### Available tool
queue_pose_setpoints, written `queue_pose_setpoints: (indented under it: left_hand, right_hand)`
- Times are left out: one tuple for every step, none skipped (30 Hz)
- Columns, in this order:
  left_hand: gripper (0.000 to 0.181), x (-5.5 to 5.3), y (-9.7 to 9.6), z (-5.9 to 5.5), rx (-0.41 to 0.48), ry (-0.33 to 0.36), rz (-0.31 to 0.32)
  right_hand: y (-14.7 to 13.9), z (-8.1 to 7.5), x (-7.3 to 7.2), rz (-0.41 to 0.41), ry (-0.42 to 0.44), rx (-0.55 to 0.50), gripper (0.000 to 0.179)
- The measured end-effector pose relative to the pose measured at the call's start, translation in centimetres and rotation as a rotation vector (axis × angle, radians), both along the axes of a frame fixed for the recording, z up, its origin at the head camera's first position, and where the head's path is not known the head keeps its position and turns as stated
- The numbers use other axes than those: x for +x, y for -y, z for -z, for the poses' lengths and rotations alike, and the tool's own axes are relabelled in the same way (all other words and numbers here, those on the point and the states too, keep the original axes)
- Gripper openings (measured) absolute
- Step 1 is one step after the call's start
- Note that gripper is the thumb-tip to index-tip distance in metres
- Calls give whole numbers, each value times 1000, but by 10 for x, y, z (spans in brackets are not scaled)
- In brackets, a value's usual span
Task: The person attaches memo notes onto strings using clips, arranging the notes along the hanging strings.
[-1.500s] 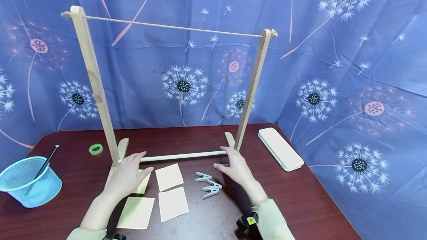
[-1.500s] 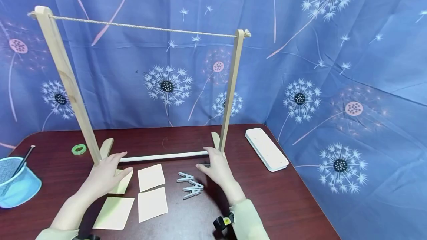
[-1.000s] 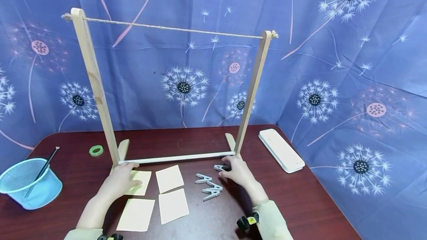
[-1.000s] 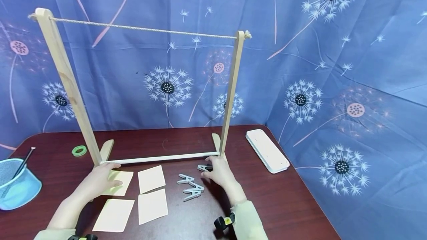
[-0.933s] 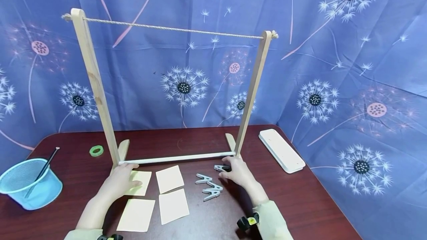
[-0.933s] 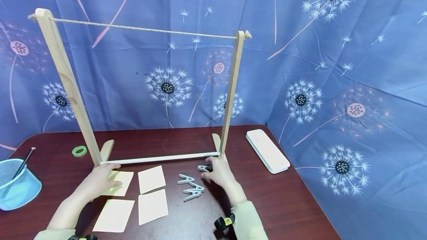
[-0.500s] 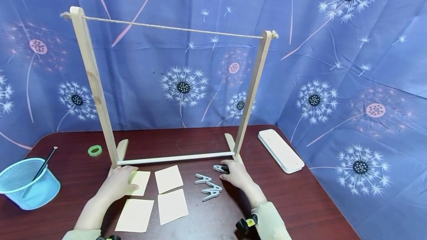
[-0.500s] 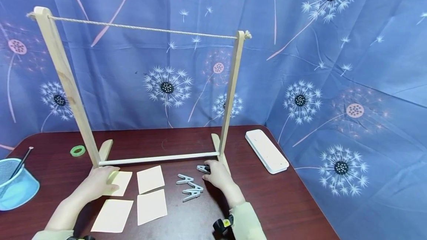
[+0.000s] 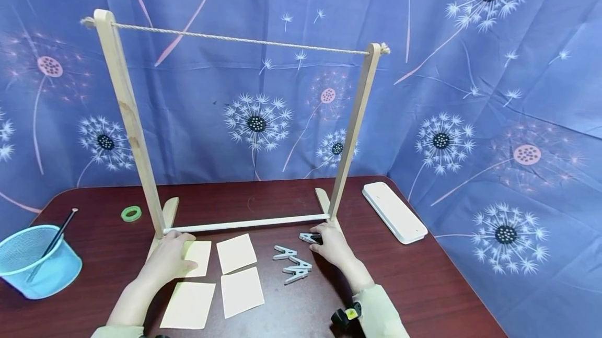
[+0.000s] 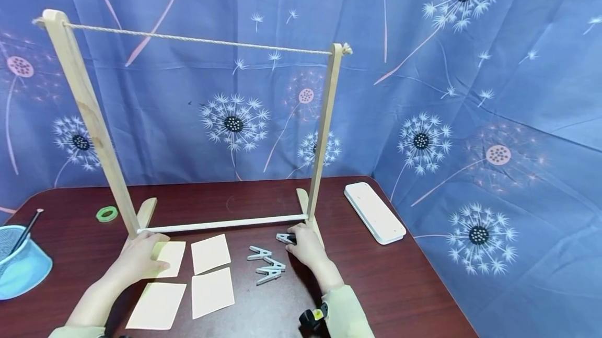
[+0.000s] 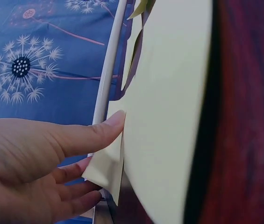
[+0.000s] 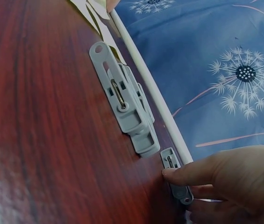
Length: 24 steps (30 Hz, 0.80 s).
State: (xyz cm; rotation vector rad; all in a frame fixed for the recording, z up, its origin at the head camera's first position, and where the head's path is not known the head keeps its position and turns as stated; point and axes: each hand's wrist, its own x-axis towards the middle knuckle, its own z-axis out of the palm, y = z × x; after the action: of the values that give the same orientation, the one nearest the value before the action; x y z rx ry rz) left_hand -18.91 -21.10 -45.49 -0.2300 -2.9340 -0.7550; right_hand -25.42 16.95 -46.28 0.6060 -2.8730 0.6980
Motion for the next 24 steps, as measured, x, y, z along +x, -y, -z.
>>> queue_pose_setpoints:
  left_hand:
    - [57,0,0,0,7,2,-4]
    - [57,0,0,-1,12,4,-7]
    - [57,0,-1,-2,19,9,-11]
    - [57,0,-1,-2,24,14,-14]
    - [57,0,-1,-2,26,17,-17]
    - [56,0,-1,-2,29,20,-22]
    - [56,0,-2,-2,31,21,-26]
    - [56,0,-2,-2,34,21,-31]
    - [56,0,-2,-2,37,19,-34]
    - [56,0,-3,-2,38,16,-38]
    - [56,0,-3,-2,41,10,-41]
    - [56,0,-3,-2,45,3,-43]
    - [55,0,-3,-2,46,-4,-44]
    - [56,-1,-4,-3,47,-9,-45]
    - [56,-1,-4,-3,50,-14,-48]
    - [56,-1,-3,-4,51,-26,-49]
    - [57,-1,-3,-5,53,-33,-52]
    - [57,-1,-3,-5,57,-39,-55]
    - [58,-1,-2,-6,64,-42,-60]
    - [60,-1,-1,-6,72,-45,-68]
    - [61,-1,0,-7,84,-44,-80]
    - [62,-1,1,-8,99,-39,-90]
    - [62,-1,2,-8,121,-26,-105]
    - [63,-1,3,-9,146,-16,-121]
  right_hand:
    - [0,0,0,-1,-14,7,33]
    - [0,1,0,0,-22,5,32]
    - [0,1,0,2,-32,7,30]
    - [0,2,0,3,-40,9,28]
    - [0,2,0,5,-49,10,26]
    - [0,3,0,6,-57,10,24]
    - [0,3,0,9,-57,5,23]
    - [0,4,0,12,-55,-3,21]
    - [-1,4,0,11,-60,-2,21]
    - [-1,4,0,11,-61,-5,20]
    - [-1,5,0,12,-63,-11,20]
    - [-1,5,0,13,-64,-21,19]
    - [-1,5,0,16,-65,-33,19]
    - [-1,5,0,25,-61,-53,18]
    - [-2,5,0,31,-58,-75,18]
    - [-2,5,-1,39,-51,-99,17]
    - [-2,4,-1,45,-53,-117,17]
    - [-2,4,-1,50,-51,-139,16]
    - [-2,4,-1,53,-48,-158,16]
    - [-2,3,-2,54,-44,-178,16]
    - [-2,3,-2,49,-42,-198,16]
    - [-2,3,-2,44,-42,-215,16]
    - [-2,3,-2,38,-40,-235,16]
    - [-2,3,-2,34,-28,-261,16]
